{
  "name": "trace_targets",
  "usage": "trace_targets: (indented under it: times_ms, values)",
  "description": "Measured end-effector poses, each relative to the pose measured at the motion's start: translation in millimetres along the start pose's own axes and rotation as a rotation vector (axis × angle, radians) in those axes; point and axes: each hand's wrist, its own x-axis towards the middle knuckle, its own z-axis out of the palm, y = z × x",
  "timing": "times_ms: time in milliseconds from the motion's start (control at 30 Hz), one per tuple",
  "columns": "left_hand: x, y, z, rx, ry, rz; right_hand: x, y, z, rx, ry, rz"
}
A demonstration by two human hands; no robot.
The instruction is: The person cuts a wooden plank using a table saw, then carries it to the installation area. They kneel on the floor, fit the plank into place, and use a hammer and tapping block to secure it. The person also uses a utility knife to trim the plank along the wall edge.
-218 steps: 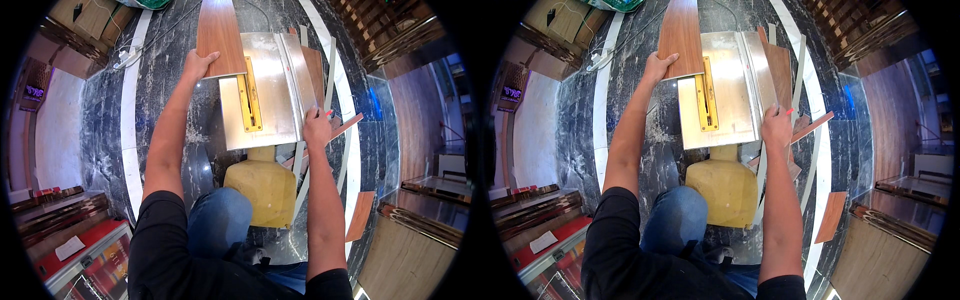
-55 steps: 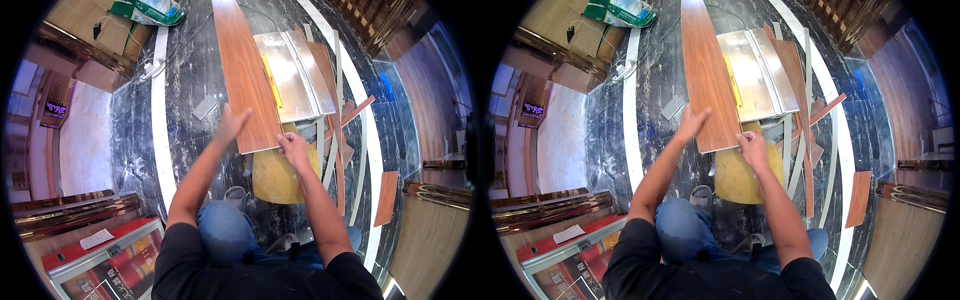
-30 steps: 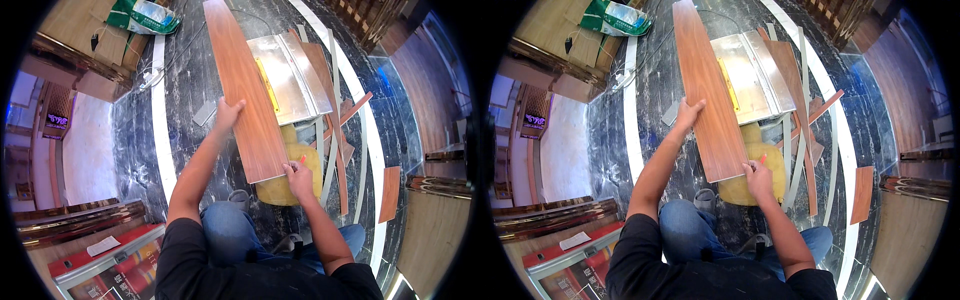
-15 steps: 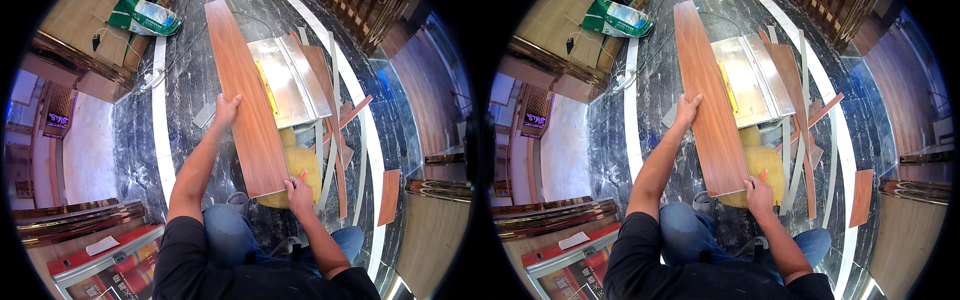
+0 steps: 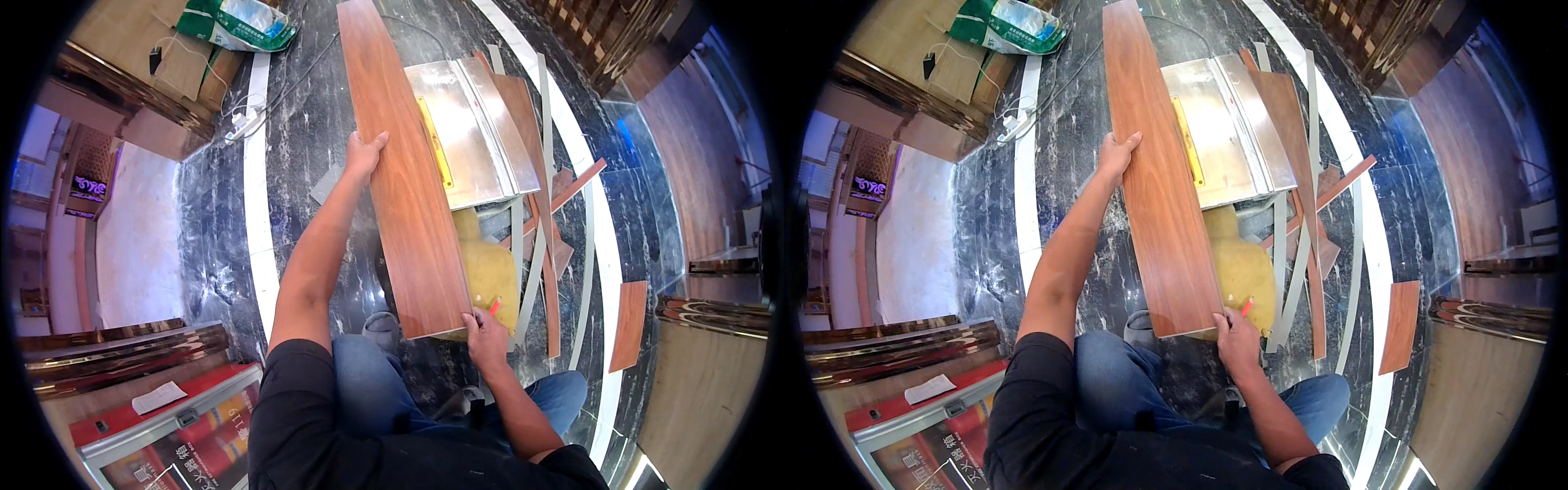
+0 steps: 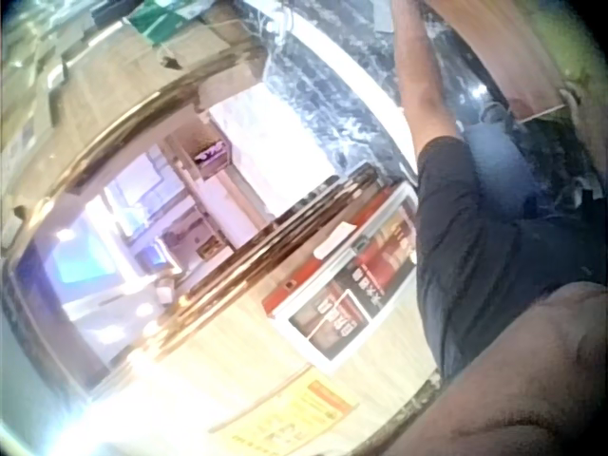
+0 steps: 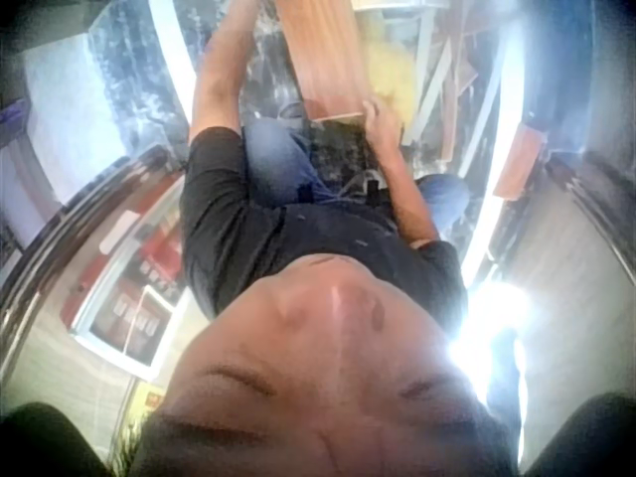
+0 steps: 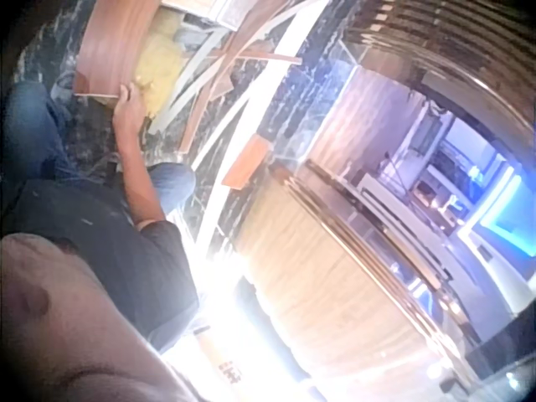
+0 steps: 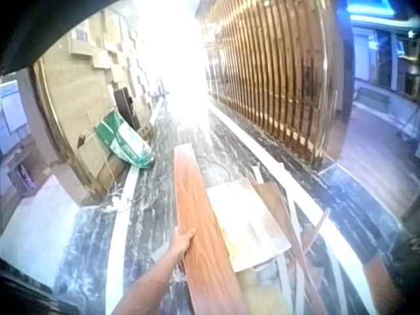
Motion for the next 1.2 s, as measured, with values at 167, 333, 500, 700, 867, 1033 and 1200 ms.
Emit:
trace_targets:
  times_ms: [167, 333, 500, 700, 867, 1033, 1200]
  values:
    - [-8.7, -4.1, 7.5, -0.028, -0.018, -0.004, -5.7, 8.6, -1.0, 0.019, -0.007, 0.002]
    - [-19.8, -1.3, 5.0, -0.002, -0.022, 0.042, -16.4, 13.0, 0.8, 0.078, 0.001, 0.011]
    - [-40.2, -5.5, 4.4, 0.008, -0.027, 0.035, -31.7, 10.5, -7.6, 0.051, 0.02, 0.015]
    - [-59.3, -20.7, -1.0, 0.064, -0.038, 0.076, -54.2, 29.1, -6.5, 0.122, 0.027, 0.026]
    - [-64.4, -22.8, 0.1, 0.034, -0.061, 0.038, -67.1, 34.2, -16.1, 0.082, -0.012, 0.058]
    - [-17.8, 13.0, 0.8, -0.102, -0.061, -0.051, -67.1, 28.7, -19.3, 0.071, -0.025, 0.058]
    - [-12.1, 1.4, 4.5, 0.014, -0.026, -0.049, -77.4, 40.1, -14.1, 0.114, 0.008, 0.059]
